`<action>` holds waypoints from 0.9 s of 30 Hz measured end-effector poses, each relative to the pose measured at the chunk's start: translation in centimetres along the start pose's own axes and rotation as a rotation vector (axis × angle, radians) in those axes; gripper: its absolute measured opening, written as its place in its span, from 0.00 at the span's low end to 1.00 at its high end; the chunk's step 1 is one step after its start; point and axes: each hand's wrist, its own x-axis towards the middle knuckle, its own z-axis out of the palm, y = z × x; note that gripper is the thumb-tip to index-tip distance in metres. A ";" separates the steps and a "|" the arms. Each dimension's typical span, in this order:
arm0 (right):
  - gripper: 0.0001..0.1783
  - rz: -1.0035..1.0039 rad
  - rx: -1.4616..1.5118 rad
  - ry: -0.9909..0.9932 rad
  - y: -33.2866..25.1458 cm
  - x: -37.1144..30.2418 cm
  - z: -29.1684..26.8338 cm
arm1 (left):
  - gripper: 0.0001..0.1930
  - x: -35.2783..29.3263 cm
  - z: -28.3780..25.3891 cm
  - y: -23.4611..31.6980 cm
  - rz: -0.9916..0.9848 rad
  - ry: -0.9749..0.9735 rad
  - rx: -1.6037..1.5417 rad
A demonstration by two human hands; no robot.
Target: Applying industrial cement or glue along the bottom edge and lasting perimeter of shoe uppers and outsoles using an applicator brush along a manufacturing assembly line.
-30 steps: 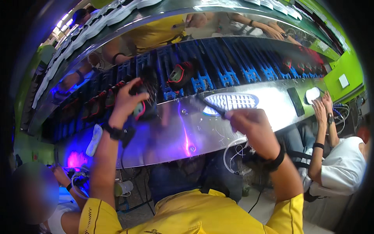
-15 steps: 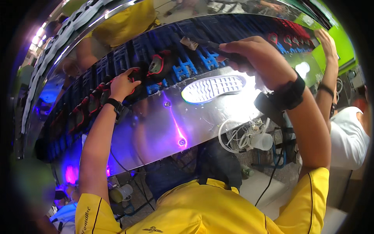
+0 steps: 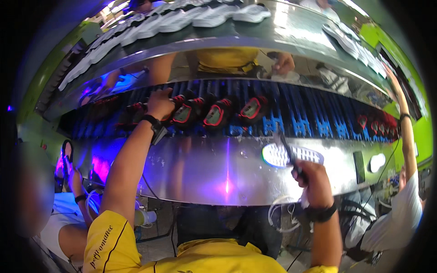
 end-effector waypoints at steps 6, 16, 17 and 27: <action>0.18 0.074 -0.058 0.090 1.5 -6.7 6.7 | 0.28 1.3 7.0 -4.0 0.002 -0.160 -0.389; 0.17 0.004 0.031 0.104 4.3 -8.8 7.8 | 0.25 -5.8 -1.9 -4.4 -0.277 0.269 -0.443; 0.17 -0.002 0.036 0.091 4.5 -9.0 8.0 | 0.24 -7.3 -2.7 -5.1 -0.318 0.206 -0.775; 0.14 -0.094 -0.155 0.003 6.3 -11.0 8.4 | 0.28 -24.8 -8.5 2.9 -0.283 -0.072 -1.799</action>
